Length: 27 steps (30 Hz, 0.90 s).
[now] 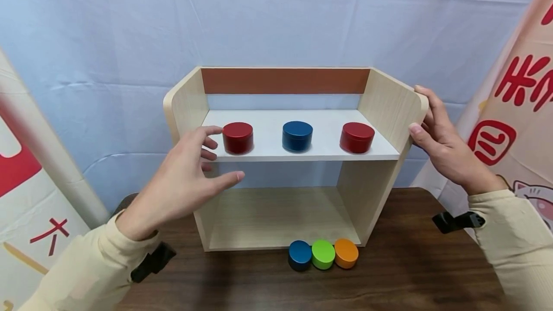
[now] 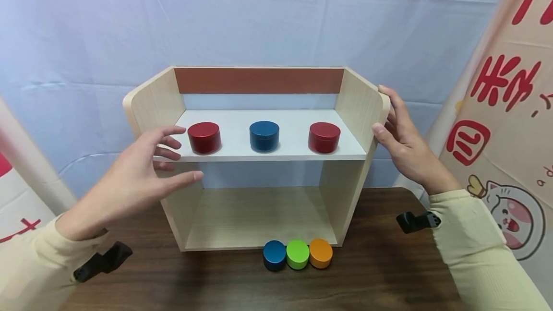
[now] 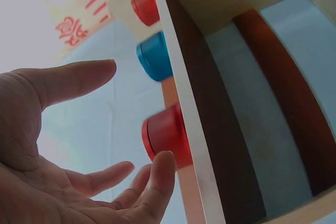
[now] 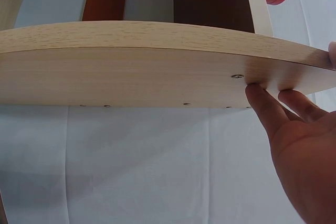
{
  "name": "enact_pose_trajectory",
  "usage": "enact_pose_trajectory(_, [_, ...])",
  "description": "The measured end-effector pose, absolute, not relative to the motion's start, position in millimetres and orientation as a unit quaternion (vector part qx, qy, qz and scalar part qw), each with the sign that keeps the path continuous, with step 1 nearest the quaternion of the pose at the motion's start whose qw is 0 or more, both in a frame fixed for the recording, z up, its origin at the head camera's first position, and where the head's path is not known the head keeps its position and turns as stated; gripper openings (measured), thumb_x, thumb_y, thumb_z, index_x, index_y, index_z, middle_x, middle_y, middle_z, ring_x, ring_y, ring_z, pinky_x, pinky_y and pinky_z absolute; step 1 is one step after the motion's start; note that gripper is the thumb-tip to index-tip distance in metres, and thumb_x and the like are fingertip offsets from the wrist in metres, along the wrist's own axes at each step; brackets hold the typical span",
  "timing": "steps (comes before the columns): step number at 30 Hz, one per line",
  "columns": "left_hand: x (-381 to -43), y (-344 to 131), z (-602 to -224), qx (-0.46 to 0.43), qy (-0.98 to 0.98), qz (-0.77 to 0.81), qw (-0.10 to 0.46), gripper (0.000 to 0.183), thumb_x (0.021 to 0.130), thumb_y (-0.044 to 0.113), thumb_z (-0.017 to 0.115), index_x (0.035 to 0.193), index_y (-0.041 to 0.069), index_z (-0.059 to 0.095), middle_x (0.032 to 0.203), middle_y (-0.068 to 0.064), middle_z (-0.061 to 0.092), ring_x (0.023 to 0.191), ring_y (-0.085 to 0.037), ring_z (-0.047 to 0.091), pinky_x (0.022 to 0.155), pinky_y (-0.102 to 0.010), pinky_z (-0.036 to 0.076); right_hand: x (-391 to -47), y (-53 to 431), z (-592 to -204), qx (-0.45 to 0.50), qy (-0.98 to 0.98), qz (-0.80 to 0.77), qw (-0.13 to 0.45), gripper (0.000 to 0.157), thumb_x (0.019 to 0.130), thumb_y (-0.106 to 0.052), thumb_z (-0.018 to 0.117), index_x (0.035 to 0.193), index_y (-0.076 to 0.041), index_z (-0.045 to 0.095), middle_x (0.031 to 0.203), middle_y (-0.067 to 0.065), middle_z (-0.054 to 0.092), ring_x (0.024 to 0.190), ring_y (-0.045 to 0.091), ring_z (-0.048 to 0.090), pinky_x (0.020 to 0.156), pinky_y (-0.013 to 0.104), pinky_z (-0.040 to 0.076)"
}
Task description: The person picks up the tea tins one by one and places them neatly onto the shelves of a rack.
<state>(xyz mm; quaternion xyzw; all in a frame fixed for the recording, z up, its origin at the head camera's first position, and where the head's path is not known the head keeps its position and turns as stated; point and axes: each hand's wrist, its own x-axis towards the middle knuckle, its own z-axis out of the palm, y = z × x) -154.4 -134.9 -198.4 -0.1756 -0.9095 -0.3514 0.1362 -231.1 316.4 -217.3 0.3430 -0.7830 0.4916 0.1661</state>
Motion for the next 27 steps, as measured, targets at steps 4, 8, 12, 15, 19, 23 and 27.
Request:
enact_pose_trajectory(4, [-145.6,-128.1,-211.5,-0.202,-0.9,-0.354,0.157,0.078,0.081,0.026,0.087,0.144,0.006,0.046,0.118,-0.013,0.056,0.101,-0.027,0.063,0.086,-0.045,0.056,-230.8,316.8,-217.2,0.342,-0.785,0.489,0.168,0.074,0.104,0.007,0.04,0.163,-0.026,0.011,0.153,0.007,0.028,0.128,0.022,0.036,0.091,0.012,0.043])
enact_pose_trajectory(8, [-137.6,-121.4,-225.7,-0.217,-0.892,-0.358,0.168,0.074,0.08,0.022,0.088,0.14,0.005,0.048,0.115,-0.009,0.057,0.101,-0.022,0.061,0.086,-0.041,0.056,-230.9,317.0,-217.3,0.341,-0.786,0.487,0.169,0.075,0.103,0.008,0.04,0.163,-0.026,0.011,0.153,0.007,0.028,0.128,0.022,0.036,0.091,0.012,0.043])
enact_pose_trajectory(12, [-133.2,-115.2,-239.5,-0.23,-0.885,-0.367,0.167,0.069,0.08,0.019,0.088,0.136,0.007,0.051,0.115,-0.006,0.057,0.101,-0.02,0.06,0.085,-0.039,0.056,-231.0,317.0,-217.5,0.342,-0.787,0.486,0.169,0.074,0.104,0.007,0.04,0.163,-0.026,0.01,0.152,0.007,0.029,0.129,0.022,0.036,0.092,0.012,0.043])
enact_pose_trajectory(15, [-133.2,-109.4,-251.1,-0.231,-0.887,-0.37,0.154,0.068,0.078,0.018,0.089,0.135,0.008,0.054,0.113,-0.004,0.058,0.099,-0.019,0.061,0.085,-0.037,0.056,-231.0,316.8,-217.6,0.342,-0.787,0.484,0.17,0.074,0.104,0.007,0.04,0.163,-0.027,0.01,0.152,0.007,0.029,0.128,0.022,0.036,0.091,0.012,0.043])
enact_pose_trajectory(19, [-134.5,-102.0,-272.0,-0.222,-0.891,-0.378,0.12,0.067,0.077,0.019,0.09,0.134,0.01,0.056,0.109,0.0,0.057,0.097,-0.016,0.06,0.084,-0.034,0.055,-230.9,316.8,-218.0,0.342,-0.786,0.487,0.168,0.074,0.104,0.007,0.04,0.163,-0.027,0.01,0.153,0.007,0.029,0.128,0.022,0.036,0.091,0.012,0.043])
enact_pose_trajectory(23, [-136.0,-96.8,-298.0,-0.223,-0.891,-0.386,0.086,0.066,0.077,0.023,0.09,0.132,0.011,0.056,0.108,0.001,0.057,0.095,-0.014,0.058,0.081,-0.033,0.055,-231.0,316.6,-218.2,0.345,-0.784,0.489,0.166,0.074,0.104,0.007,0.039,0.163,-0.027,0.01,0.152,0.007,0.029,0.128,0.022,0.035,0.091,0.012,0.043])
enact_pose_trajectory(27, [-139.2,-91.7,-324.4,-0.235,-0.89,-0.387,0.054,0.066,0.078,0.028,0.089,0.133,0.011,0.056,0.108,0.001,0.055,0.094,-0.015,0.056,0.077,-0.032,0.053,-231.1,316.5,-217.7,0.344,-0.785,0.488,0.167,0.073,0.104,0.007,0.039,0.163,-0.027,0.01,0.153,0.008,0.029,0.128,0.022,0.036,0.091,0.012,0.043])
